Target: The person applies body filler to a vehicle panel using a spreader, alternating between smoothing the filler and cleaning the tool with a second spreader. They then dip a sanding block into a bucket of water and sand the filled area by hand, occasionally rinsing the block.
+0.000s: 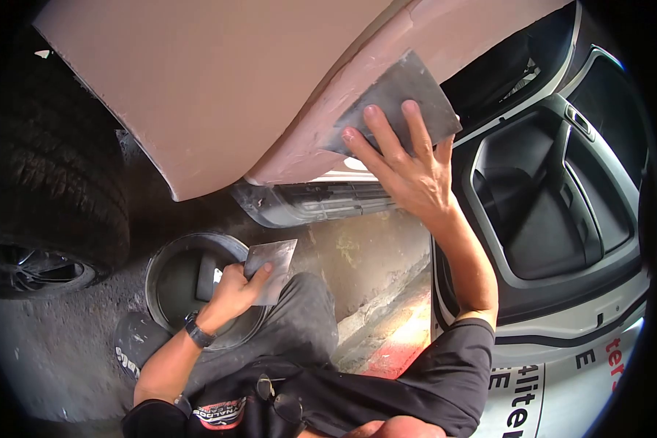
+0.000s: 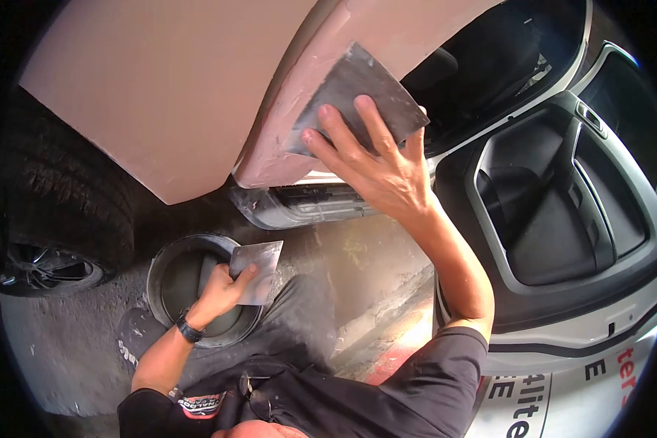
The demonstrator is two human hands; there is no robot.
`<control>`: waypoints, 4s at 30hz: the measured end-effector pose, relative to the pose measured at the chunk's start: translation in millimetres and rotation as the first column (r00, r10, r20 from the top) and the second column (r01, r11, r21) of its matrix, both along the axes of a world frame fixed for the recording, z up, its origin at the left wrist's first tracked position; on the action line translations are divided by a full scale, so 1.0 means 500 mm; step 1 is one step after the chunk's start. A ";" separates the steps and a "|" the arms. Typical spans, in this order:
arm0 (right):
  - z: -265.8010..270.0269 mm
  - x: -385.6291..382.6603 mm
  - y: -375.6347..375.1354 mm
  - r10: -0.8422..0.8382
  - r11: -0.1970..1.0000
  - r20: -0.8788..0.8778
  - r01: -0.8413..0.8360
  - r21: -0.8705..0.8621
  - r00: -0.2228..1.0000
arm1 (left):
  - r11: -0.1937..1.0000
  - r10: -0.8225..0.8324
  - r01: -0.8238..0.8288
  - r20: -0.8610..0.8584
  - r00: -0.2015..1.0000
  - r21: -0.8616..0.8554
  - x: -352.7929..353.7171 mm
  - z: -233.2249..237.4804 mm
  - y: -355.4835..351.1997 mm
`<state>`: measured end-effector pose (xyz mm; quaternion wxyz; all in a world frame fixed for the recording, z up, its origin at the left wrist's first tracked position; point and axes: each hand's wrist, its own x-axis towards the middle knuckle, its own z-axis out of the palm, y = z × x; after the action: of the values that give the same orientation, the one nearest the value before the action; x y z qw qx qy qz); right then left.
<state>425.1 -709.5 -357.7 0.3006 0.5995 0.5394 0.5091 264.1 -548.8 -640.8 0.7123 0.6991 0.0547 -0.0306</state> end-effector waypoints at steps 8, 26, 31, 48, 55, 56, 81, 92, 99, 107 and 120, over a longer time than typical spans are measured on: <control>0.002 -0.064 -0.029 -0.096 0.995 -0.032 0.097 0.028 0.995 | 0.990 0.022 -0.010 0.084 0.996 -0.139 -0.010 0.023 -0.001; -0.001 -0.007 -0.013 -0.076 0.997 0.013 0.075 0.033 0.997 | 0.997 0.029 -0.022 0.087 0.996 -0.077 -0.006 0.011 -0.001; 0.010 -0.060 -0.032 -0.154 0.987 -0.050 0.156 0.029 0.987 | 0.995 0.032 -0.024 0.091 0.995 -0.093 -0.018 0.041 0.006; 0.018 -0.006 0.016 0.008 1.000 0.009 -0.008 -0.002 1.000 | 1.000 -0.007 0.008 0.073 0.997 -0.013 -0.009 0.029 0.002; 0.007 0.031 -0.019 0.021 1.000 -0.016 -0.020 0.022 1.000 | 0.998 0.051 -0.046 0.121 0.991 -0.044 0.005 -0.050 -0.025; 0.006 0.033 -0.028 0.007 0.999 -0.041 -0.006 0.035 0.999 | 0.998 0.059 -0.054 0.135 0.989 -0.041 0.005 -0.051 -0.026; 0.011 0.003 0.021 0.009 1.000 0.035 -0.009 0.010 0.999 | 1.000 0.000 -0.001 0.036 0.999 0.028 -0.002 -0.017 -0.014; 0.001 0.030 -0.028 0.012 0.998 -0.022 -0.011 0.070 1.000 | 0.999 0.022 -0.021 0.031 0.999 -0.034 0.001 -0.031 -0.014; 0.012 0.048 -0.068 -0.039 0.999 -0.017 0.039 0.008 0.999 | 0.995 0.060 -0.052 0.091 0.994 -0.082 0.003 -0.019 -0.018; 0.024 0.062 -0.097 -0.024 0.998 -0.016 0.024 -0.054 1.000 | 1.000 0.019 -0.020 0.044 0.999 0.021 0.006 -0.034 -0.019; -0.190 -0.112 -0.177 0.207 0.638 -0.507 0.277 0.718 0.837 | 1.000 0.001 -0.004 0.120 0.993 0.025 0.013 -0.053 -0.020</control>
<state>368.9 -798.0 -452.7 -0.1398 0.7988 0.3203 0.4896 270.8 -558.9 -667.6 0.7055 0.7084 0.0131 0.0132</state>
